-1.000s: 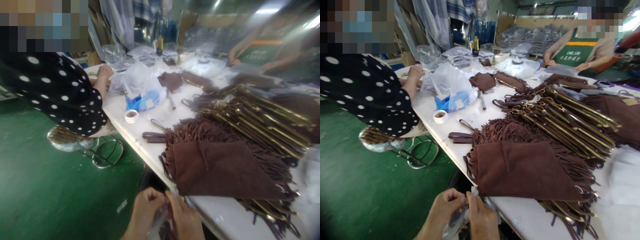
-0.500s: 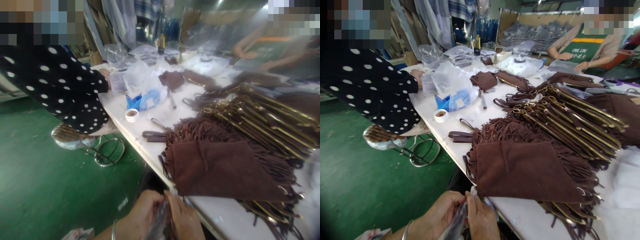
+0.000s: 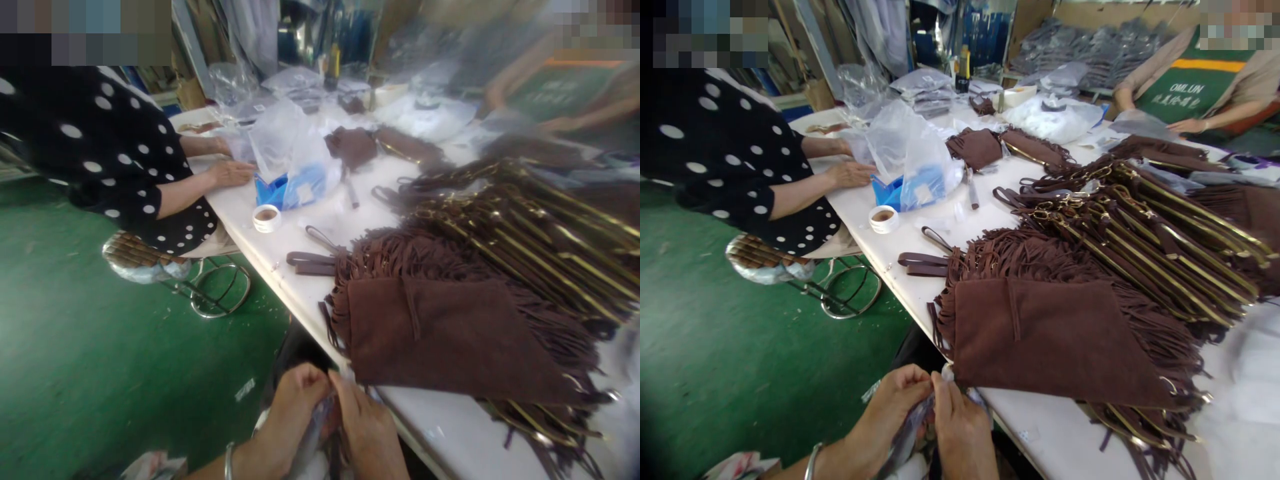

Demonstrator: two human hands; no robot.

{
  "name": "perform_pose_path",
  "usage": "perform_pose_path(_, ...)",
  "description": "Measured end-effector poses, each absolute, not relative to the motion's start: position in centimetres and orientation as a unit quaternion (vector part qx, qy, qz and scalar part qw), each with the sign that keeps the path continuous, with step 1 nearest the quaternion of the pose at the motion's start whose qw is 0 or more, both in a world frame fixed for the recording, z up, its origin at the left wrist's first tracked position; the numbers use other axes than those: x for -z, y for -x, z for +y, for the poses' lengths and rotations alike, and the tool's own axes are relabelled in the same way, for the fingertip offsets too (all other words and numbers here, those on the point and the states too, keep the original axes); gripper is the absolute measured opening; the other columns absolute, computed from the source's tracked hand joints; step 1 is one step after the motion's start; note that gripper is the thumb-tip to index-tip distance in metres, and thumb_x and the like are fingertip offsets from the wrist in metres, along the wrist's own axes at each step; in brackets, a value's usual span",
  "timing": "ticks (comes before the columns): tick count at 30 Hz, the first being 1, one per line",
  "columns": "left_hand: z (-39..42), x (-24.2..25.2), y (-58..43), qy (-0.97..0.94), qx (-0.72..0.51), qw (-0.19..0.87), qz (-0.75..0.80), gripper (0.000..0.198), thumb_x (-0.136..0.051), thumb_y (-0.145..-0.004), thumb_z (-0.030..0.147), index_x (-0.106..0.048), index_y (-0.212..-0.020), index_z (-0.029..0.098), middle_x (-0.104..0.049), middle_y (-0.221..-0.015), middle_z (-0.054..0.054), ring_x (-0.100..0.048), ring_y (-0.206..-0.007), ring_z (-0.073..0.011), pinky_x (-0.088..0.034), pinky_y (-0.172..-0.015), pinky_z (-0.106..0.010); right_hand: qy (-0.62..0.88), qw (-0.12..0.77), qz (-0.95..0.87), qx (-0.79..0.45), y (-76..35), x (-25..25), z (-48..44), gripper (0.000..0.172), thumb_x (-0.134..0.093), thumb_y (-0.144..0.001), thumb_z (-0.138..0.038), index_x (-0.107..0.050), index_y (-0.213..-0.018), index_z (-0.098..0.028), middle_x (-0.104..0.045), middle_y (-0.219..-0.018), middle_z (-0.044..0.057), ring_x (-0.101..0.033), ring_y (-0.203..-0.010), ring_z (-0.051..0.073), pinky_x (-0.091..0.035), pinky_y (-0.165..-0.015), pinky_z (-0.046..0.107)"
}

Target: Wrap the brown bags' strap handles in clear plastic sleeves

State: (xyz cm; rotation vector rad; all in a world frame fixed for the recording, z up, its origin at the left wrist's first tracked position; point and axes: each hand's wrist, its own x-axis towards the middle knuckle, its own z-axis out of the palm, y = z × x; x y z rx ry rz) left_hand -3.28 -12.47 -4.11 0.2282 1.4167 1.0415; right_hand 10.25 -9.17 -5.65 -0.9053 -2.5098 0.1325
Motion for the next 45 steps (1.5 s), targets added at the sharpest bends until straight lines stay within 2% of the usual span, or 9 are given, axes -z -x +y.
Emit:
perform_pose_path(5,-12.8,4.1,3.9,-0.272,-0.41,0.573,0.656,0.028,-0.058,-0.084,0.041,-0.057,-0.072,0.016,-0.057,-0.056,0.001,-0.05,-0.043,-0.0123,-0.035,-0.041,-0.021,0.365,0.224,-0.899,-0.09,-10.2,7.1,-9.7,0.039,-0.031,-0.088,-0.002,-0.053,-0.119,-0.014,-0.072,-0.08,0.008,-0.071,-0.059,0.021,-0.055,-0.049,0.028)
perform_pose_path(11,-12.6,3.5,4.8,-0.313,-0.359,0.576,0.665,0.027,-0.054,-0.086,0.038,-0.059,-0.072,0.016,-0.055,-0.055,0.003,-0.049,-0.043,-0.0109,-0.035,-0.043,-0.02,0.353,0.219,-0.9,-0.134,-10.7,7.6,-9.7,0.051,-0.036,-0.079,0.0,-0.048,-0.127,-0.013,-0.073,-0.095,0.013,-0.073,-0.073,0.024,-0.059,-0.058,0.031)
perform_pose_path(17,-11.7,2.2,7.0,-0.238,-0.317,0.699,0.595,0.037,-0.073,-0.07,0.049,-0.064,-0.069,0.014,-0.06,-0.053,-0.002,-0.048,-0.043,-0.0126,-0.036,-0.041,-0.022,0.337,0.183,-0.903,-0.191,-11.1,5.6,-9.4,0.057,-0.039,-0.074,0.003,-0.051,-0.129,-0.008,-0.075,-0.095,0.013,-0.074,-0.076,0.022,-0.06,-0.065,0.029)
perform_pose_path(22,-10.6,2.1,8.1,-0.185,-0.277,0.792,0.511,0.03,-0.085,-0.057,0.033,-0.068,-0.06,0.008,-0.06,-0.049,-0.005,-0.047,-0.037,-0.0108,-0.034,-0.037,-0.02,0.376,0.182,-0.86,-0.293,-11.0,5.0,-10.1,0.062,-0.039,-0.074,0.002,-0.049,-0.134,-0.008,-0.072,-0.113,0.015,-0.072,-0.098,0.022,-0.058,-0.081,0.029)
perform_pose_path(25,-10.5,3.3,7.5,-0.136,-0.264,0.829,0.475,0.029,-0.084,-0.054,0.028,-0.07,-0.061,0.005,-0.062,-0.051,-0.008,-0.052,-0.039,-0.0127,-0.04,-0.04,-0.022,0.395,0.187,-0.838,-0.328,-11.2,5.1,-10.4,0.06,-0.038,-0.079,0.001,-0.048,-0.136,-0.012,-0.07,-0.119,0.014,-0.069,-0.107,0.021,-0.057,-0.087,0.029)
perform_pose_path(31,-11.3,4.7,5.8,-0.087,-0.287,0.87,0.391,0.024,-0.076,-0.062,0.026,-0.072,-0.075,0.007,-0.069,-0.065,-0.011,-0.063,-0.055,-0.0168,-0.053,-0.057,-0.027,0.418,0.143,-0.826,-0.351,-11.3,5.0,-10.4,0.062,-0.042,-0.077,-0.002,-0.047,-0.138,-0.01,-0.073,-0.11,0.016,-0.072,-0.095,0.023,-0.057,-0.084,0.034)
perform_pose_path(35,-11.5,5.2,5.6,-0.077,-0.307,0.876,0.365,0.019,-0.072,-0.062,0.022,-0.071,-0.072,0.006,-0.067,-0.06,-0.008,-0.06,-0.049,-0.0147,-0.051,-0.053,-0.025,0.425,0.159,-0.803,-0.387,-11.0,4.9,-10.5,0.065,-0.041,-0.076,-0.003,-0.046,-0.14,-0.014,-0.074,-0.104,0.012,-0.073,-0.088,0.02,-0.059,-0.076,0.029)
perform_pose_path(39,-11.4,5.9,5.6,-0.072,-0.314,0.878,0.353,0.013,-0.067,-0.063,0.02,-0.07,-0.066,0.007,-0.065,-0.059,-0.007,-0.057,-0.045,-0.0117,-0.049,-0.049,-0.022,0.43,0.168,-0.801,-0.381,-10.8,4.8,-10.6,0.059,-0.04,-0.08,-0.008,-0.05,-0.138,-0.017,-0.074,-0.106,0.011,-0.071,-0.092,0.022,-0.058,-0.079,0.033)
perform_pose_path(45,-11.2,5.4,5.6,-0.092,-0.326,0.874,0.349,0.014,-0.065,-0.064,0.016,-0.072,-0.07,0.006,-0.069,-0.061,-0.011,-0.061,-0.049,-0.0154,-0.05,-0.052,-0.024,0.46,0.148,-0.757,-0.44,-10.2,4.1,-10.3,0.063,-0.039,-0.078,-0.007,-0.05,-0.139,-0.02,-0.071,-0.073,0.001,-0.069,-0.063,0.015,-0.056,-0.061,0.022)
